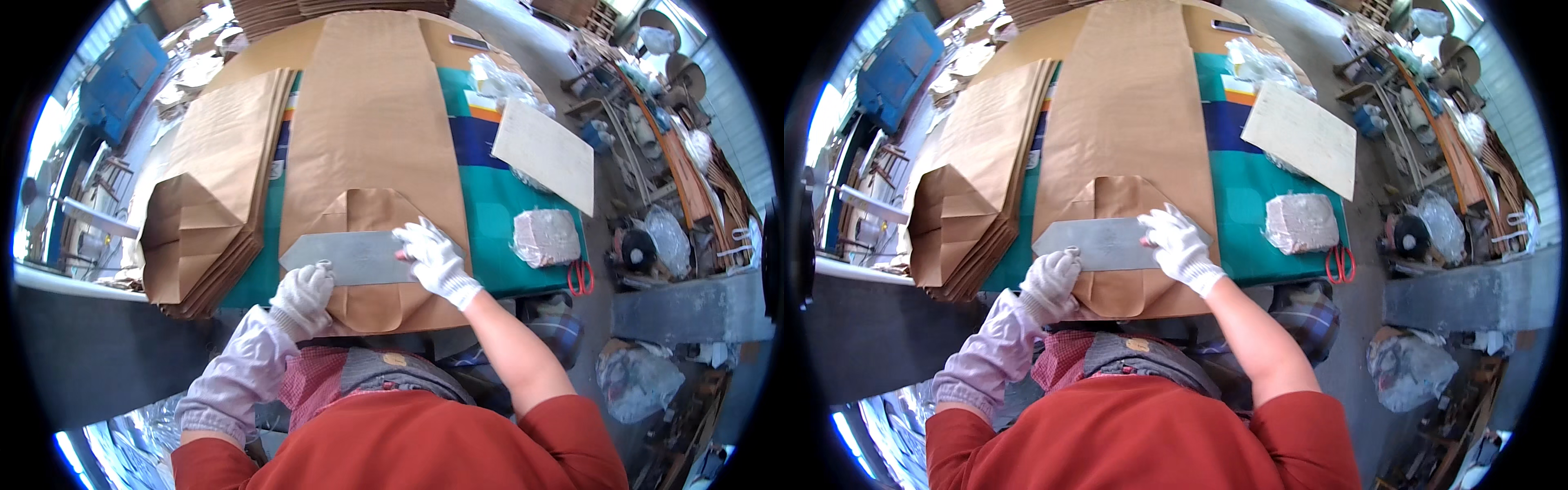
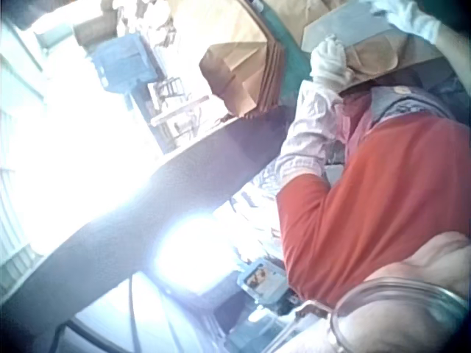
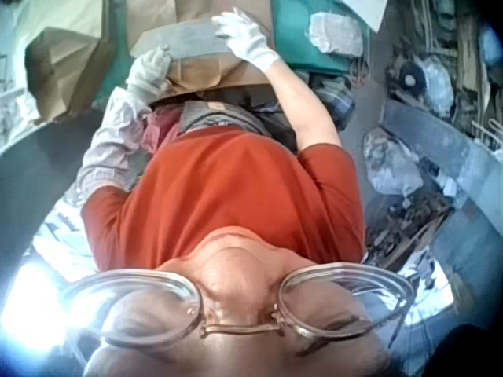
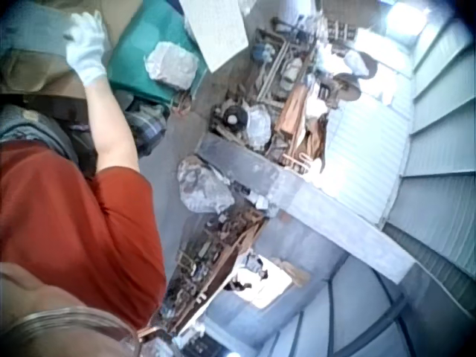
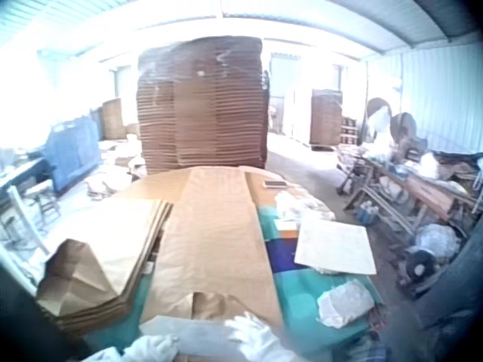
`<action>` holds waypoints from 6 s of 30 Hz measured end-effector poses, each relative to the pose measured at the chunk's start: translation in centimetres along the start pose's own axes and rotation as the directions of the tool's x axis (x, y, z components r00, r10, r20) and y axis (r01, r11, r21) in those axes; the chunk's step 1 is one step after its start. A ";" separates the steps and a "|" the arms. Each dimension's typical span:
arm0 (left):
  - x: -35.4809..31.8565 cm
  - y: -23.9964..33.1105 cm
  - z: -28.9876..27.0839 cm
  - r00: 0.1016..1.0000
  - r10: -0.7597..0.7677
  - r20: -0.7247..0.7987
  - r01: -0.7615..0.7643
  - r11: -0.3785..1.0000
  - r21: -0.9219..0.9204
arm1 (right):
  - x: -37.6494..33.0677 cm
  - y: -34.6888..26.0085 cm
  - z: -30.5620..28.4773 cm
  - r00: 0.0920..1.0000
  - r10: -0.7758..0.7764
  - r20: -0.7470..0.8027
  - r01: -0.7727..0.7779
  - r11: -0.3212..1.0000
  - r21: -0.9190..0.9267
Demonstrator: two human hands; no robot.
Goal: The person folds flat brown paper sheets into paper bags using a grey plastic template. They repeatedly fold the bottom edges, press the creases with the template, and stack the finished bags on the left side of the table.
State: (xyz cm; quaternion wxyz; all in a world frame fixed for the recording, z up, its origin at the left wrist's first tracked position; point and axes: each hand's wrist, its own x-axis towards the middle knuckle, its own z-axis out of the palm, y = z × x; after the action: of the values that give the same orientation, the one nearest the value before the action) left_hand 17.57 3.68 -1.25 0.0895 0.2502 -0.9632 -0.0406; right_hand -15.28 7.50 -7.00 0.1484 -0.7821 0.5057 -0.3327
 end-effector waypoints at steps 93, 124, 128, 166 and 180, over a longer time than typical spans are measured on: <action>-16.0 -17.8 -16.8 0.515 -0.612 -0.600 0.548 0.773 -0.319 | 6.2 -7.7 0.1 0.844 0.518 0.140 -0.350 0.729 -0.589; -0.6 -7.7 4.2 0.911 -0.364 -0.195 0.380 0.924 0.050 | -1.8 -3.1 -6.4 0.513 0.844 -0.157 -0.822 0.430 -0.374; -1.0 -8.1 2.4 0.920 -0.379 -0.099 0.373 0.925 -0.076 | -2.0 -1.6 -8.2 0.504 0.863 -0.027 -0.863 0.503 -0.034; 2.7 -6.3 3.4 0.421 -0.906 -0.032 0.903 0.422 -0.079 | -0.9 1.5 -3.3 0.750 0.601 -0.278 -0.633 0.528 -0.566; 6.1 -7.8 0.1 0.910 -0.402 -0.104 0.408 0.817 0.407 | 5.8 0.1 -0.3 0.982 0.163 0.092 -0.091 0.845 -0.527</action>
State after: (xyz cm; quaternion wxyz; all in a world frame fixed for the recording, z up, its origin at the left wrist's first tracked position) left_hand 16.00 -6.16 -1.39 0.0294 0.4627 -0.8731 0.1508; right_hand -13.96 2.34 -4.71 -0.0135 -0.7780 0.6165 -0.1201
